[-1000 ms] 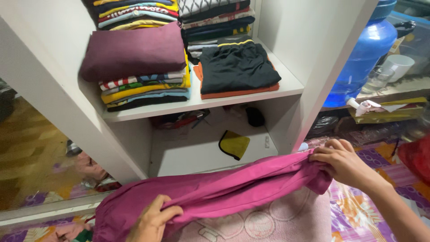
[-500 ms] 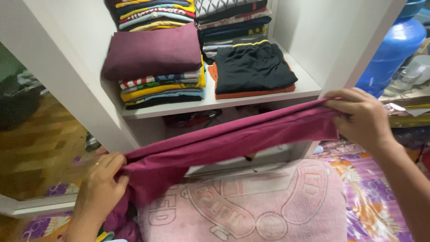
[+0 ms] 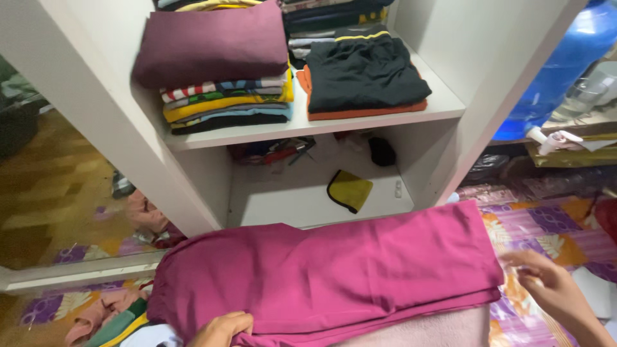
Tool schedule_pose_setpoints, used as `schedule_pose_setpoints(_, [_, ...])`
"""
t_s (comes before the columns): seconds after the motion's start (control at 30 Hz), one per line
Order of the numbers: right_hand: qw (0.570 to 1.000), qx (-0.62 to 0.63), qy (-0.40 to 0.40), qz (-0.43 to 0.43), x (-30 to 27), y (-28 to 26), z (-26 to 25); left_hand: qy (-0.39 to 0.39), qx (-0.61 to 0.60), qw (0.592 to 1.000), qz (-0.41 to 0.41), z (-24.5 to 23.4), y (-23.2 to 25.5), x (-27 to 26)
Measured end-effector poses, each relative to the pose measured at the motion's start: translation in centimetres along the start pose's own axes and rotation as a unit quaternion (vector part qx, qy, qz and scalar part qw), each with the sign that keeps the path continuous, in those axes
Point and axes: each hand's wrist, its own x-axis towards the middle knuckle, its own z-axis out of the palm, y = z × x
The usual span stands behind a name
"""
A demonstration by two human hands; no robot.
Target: The person folds various pieces of clothing, including shirts and pants, and places them neatly on a shelf. The person handles each item individually, smoothing and folding them before stacking them.
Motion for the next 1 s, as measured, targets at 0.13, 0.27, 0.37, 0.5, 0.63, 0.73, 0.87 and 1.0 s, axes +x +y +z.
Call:
schedule_pose_setpoints(0.13, [0.988,0.02,0.048,0.144,4.3,-1.3,2.5,-0.045,-0.015,0.999,0.018,0.1,-0.1,1.4])
schedule_pose_setpoints(0.27, [0.973,-0.065,0.062,0.213,5.3,-2.8,4.8,-0.069,-0.018,0.997,-0.008,1.1,-0.7,1.7])
schedule_pose_setpoints(0.37, [0.977,-0.061,0.057,0.196,4.9,-3.8,5.5,-0.059,-0.013,0.998,0.021,1.1,-0.3,1.2])
schedule_pose_setpoints(0.5, [0.971,0.166,0.044,0.165,4.5,-4.6,5.6,-0.057,-0.005,0.997,0.05,1.2,0.6,1.1])
schedule_pose_setpoints(0.63, [0.915,0.288,0.003,0.284,5.3,-4.4,4.5,-0.058,0.003,0.997,0.042,1.7,1.4,1.1])
schedule_pose_setpoints(0.73, [0.925,0.238,0.06,0.291,6.4,-3.8,4.5,-0.056,0.009,0.997,0.051,2.0,2.1,1.2])
schedule_pose_setpoints(0.87, [0.956,0.229,0.121,0.14,8.4,-2.3,-0.2,-0.066,-0.023,0.987,0.146,2.9,4.4,2.5])
schedule_pose_setpoints(1.0, [0.933,0.333,0.132,0.041,9.4,-2.7,-3.7,-0.044,-0.04,0.973,0.224,5.8,9.5,4.9])
